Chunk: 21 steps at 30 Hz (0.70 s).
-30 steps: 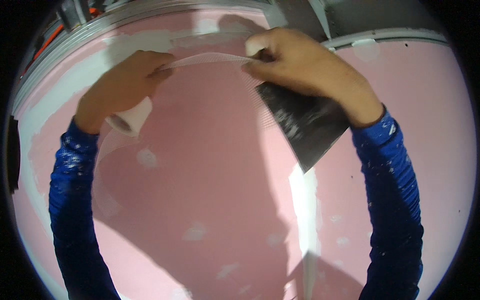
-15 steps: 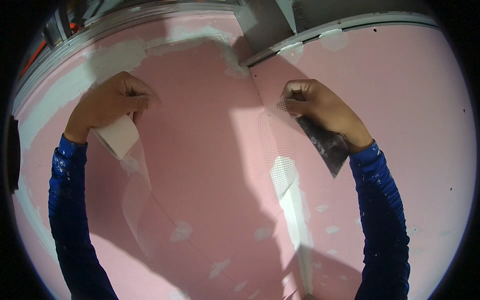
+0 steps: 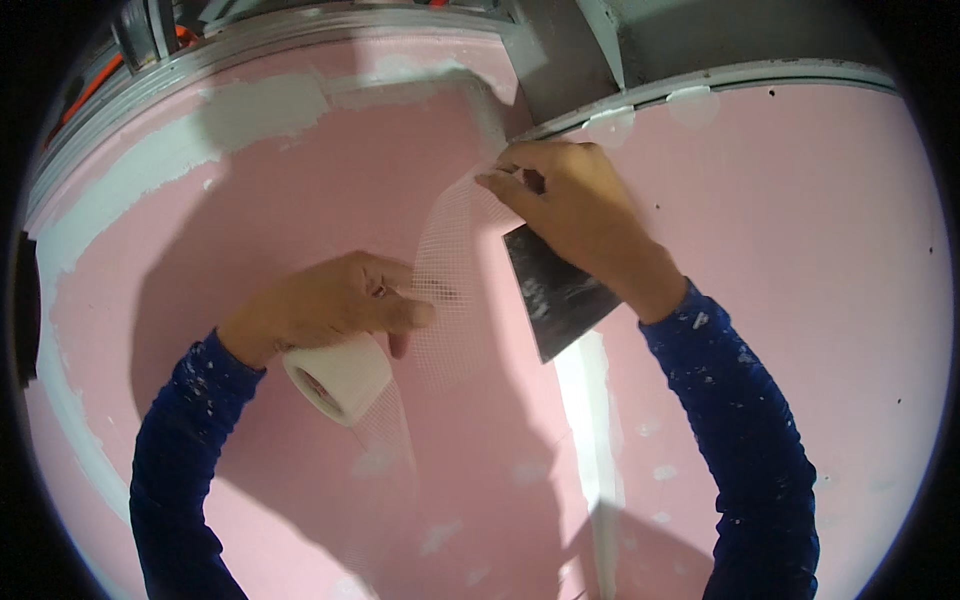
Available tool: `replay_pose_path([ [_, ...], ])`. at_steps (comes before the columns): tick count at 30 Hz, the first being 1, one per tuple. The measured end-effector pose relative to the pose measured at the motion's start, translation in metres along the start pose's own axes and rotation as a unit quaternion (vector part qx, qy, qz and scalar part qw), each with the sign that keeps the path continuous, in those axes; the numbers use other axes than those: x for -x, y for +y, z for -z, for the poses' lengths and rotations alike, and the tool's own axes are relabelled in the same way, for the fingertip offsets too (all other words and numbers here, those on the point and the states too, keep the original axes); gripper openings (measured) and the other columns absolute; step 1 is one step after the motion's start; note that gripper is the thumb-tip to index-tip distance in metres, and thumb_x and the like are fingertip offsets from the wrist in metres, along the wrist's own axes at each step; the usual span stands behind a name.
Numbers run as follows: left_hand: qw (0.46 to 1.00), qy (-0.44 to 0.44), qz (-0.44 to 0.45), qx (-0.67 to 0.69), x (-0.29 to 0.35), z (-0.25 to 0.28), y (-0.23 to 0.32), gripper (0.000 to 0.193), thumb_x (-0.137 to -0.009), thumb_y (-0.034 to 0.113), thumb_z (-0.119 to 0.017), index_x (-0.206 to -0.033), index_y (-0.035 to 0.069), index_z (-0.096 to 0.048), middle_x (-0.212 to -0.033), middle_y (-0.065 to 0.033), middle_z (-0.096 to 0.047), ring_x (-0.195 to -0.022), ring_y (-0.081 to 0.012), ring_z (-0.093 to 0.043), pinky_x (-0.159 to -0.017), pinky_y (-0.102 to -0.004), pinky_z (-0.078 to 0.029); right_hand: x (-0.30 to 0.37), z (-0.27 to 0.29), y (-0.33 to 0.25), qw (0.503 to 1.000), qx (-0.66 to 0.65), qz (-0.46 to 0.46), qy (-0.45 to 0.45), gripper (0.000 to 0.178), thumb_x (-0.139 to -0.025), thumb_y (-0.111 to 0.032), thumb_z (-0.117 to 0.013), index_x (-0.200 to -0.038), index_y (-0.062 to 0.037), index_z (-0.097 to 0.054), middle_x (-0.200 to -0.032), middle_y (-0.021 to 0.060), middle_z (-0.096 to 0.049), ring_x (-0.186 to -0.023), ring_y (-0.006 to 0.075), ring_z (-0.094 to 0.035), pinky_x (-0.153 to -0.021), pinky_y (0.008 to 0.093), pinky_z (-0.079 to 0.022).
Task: The person applies white joint compound to the corner seam of pink drywall using a putty knife, then presses a roll of mesh joint tape into the wet compound and smooths it with the knife. The person continues to apply and smooth compound over the taped seam.
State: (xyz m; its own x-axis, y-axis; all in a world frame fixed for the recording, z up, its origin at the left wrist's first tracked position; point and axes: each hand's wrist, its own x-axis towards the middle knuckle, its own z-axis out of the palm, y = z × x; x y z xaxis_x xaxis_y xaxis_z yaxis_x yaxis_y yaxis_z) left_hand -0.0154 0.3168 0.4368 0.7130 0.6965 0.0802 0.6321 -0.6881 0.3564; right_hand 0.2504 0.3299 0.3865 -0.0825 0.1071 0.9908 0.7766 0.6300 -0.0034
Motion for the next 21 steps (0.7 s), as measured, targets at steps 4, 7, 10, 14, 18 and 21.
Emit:
replay_pose_path([
  [4,0.998,0.041,0.041,-0.022,-0.001,0.007,-0.009,0.034,-0.09,0.037,-0.074,-0.1,0.004,-0.073,-0.081,-0.0055,-0.071,-0.069,-0.0118,-0.065,-0.062,-0.0258,-0.053,-0.023,-0.006,-0.002,0.999,-0.005,0.003,0.039,0.021,-0.091,-0.015,-0.07,-0.107,-0.0014,-0.074,-0.081,0.0092,-0.068,-0.068,0.0172,-0.061,-0.066,0.0299,-0.05],
  [7,0.995,0.095,0.006,0.025,0.005,0.033,-0.023,0.022,-0.089,0.028,-0.075,-0.09,0.006,-0.072,-0.085,-0.0052,-0.073,-0.07,-0.0114,-0.065,-0.065,-0.0257,-0.053,-0.039,-0.002,0.01,0.994,0.004,0.079,0.081,0.02,-0.092,-0.014,-0.069,-0.109,-0.0041,-0.075,-0.088,0.0074,-0.068,-0.072,0.0158,-0.059,-0.067,0.0286,-0.048],
  [10,0.989,0.135,-0.029,0.06,0.01,0.058,-0.032,0.015,-0.089,0.019,-0.074,-0.091,0.005,-0.07,-0.089,-0.0062,-0.073,-0.073,-0.0119,-0.066,-0.069,-0.0257,-0.054,-0.044,0.001,0.022,0.997,-0.015,0.042,0.06,0.027,-0.093,-0.023,-0.067,-0.106,-0.0004,-0.074,-0.098,0.0139,-0.069,-0.081,0.033,-0.067,-0.076,0.0377,-0.054],
  [14,0.984,0.167,-0.031,0.054,0.019,0.073,-0.031,0.014,-0.09,0.015,-0.071,-0.095,0.002,-0.07,-0.091,-0.0085,-0.073,-0.078,-0.0127,-0.067,-0.072,-0.0259,-0.054,-0.042,-0.003,0.033,0.994,0.043,0.029,0.092,0.028,-0.094,-0.026,-0.068,-0.106,-0.0007,-0.074,-0.097,0.0149,-0.072,-0.082,0.0286,-0.07,-0.074,0.0349,-0.055],
  [18,0.98,0.193,-0.037,0.005,0.023,0.075,-0.024,0.018,-0.091,0.015,-0.07,-0.101,0.001,-0.071,-0.092,-0.0092,-0.073,-0.082,-0.0128,-0.068,-0.073,-0.0258,-0.054,-0.039,-0.007,0.043,0.996,-0.027,-0.078,0.031,0.025,-0.096,-0.019,-0.067,-0.109,0.0003,-0.074,-0.093,0.0121,-0.074,-0.085,0.0203,-0.07,-0.078,0.0294,-0.053],
  [21,0.98,0.196,-0.031,0.011,0.019,0.076,-0.024,0.021,-0.09,0.016,-0.069,-0.103,0.0,-0.071,-0.092,-0.0086,-0.073,-0.081,-0.0125,-0.067,-0.072,-0.0255,-0.053,-0.038,-0.009,0.051,0.986,-0.129,-0.11,0.003,0.027,-0.096,-0.022,-0.067,-0.11,-0.0005,-0.075,-0.094,0.0095,-0.076,-0.08,0.0147,-0.069,-0.075,0.0276,-0.053],
])
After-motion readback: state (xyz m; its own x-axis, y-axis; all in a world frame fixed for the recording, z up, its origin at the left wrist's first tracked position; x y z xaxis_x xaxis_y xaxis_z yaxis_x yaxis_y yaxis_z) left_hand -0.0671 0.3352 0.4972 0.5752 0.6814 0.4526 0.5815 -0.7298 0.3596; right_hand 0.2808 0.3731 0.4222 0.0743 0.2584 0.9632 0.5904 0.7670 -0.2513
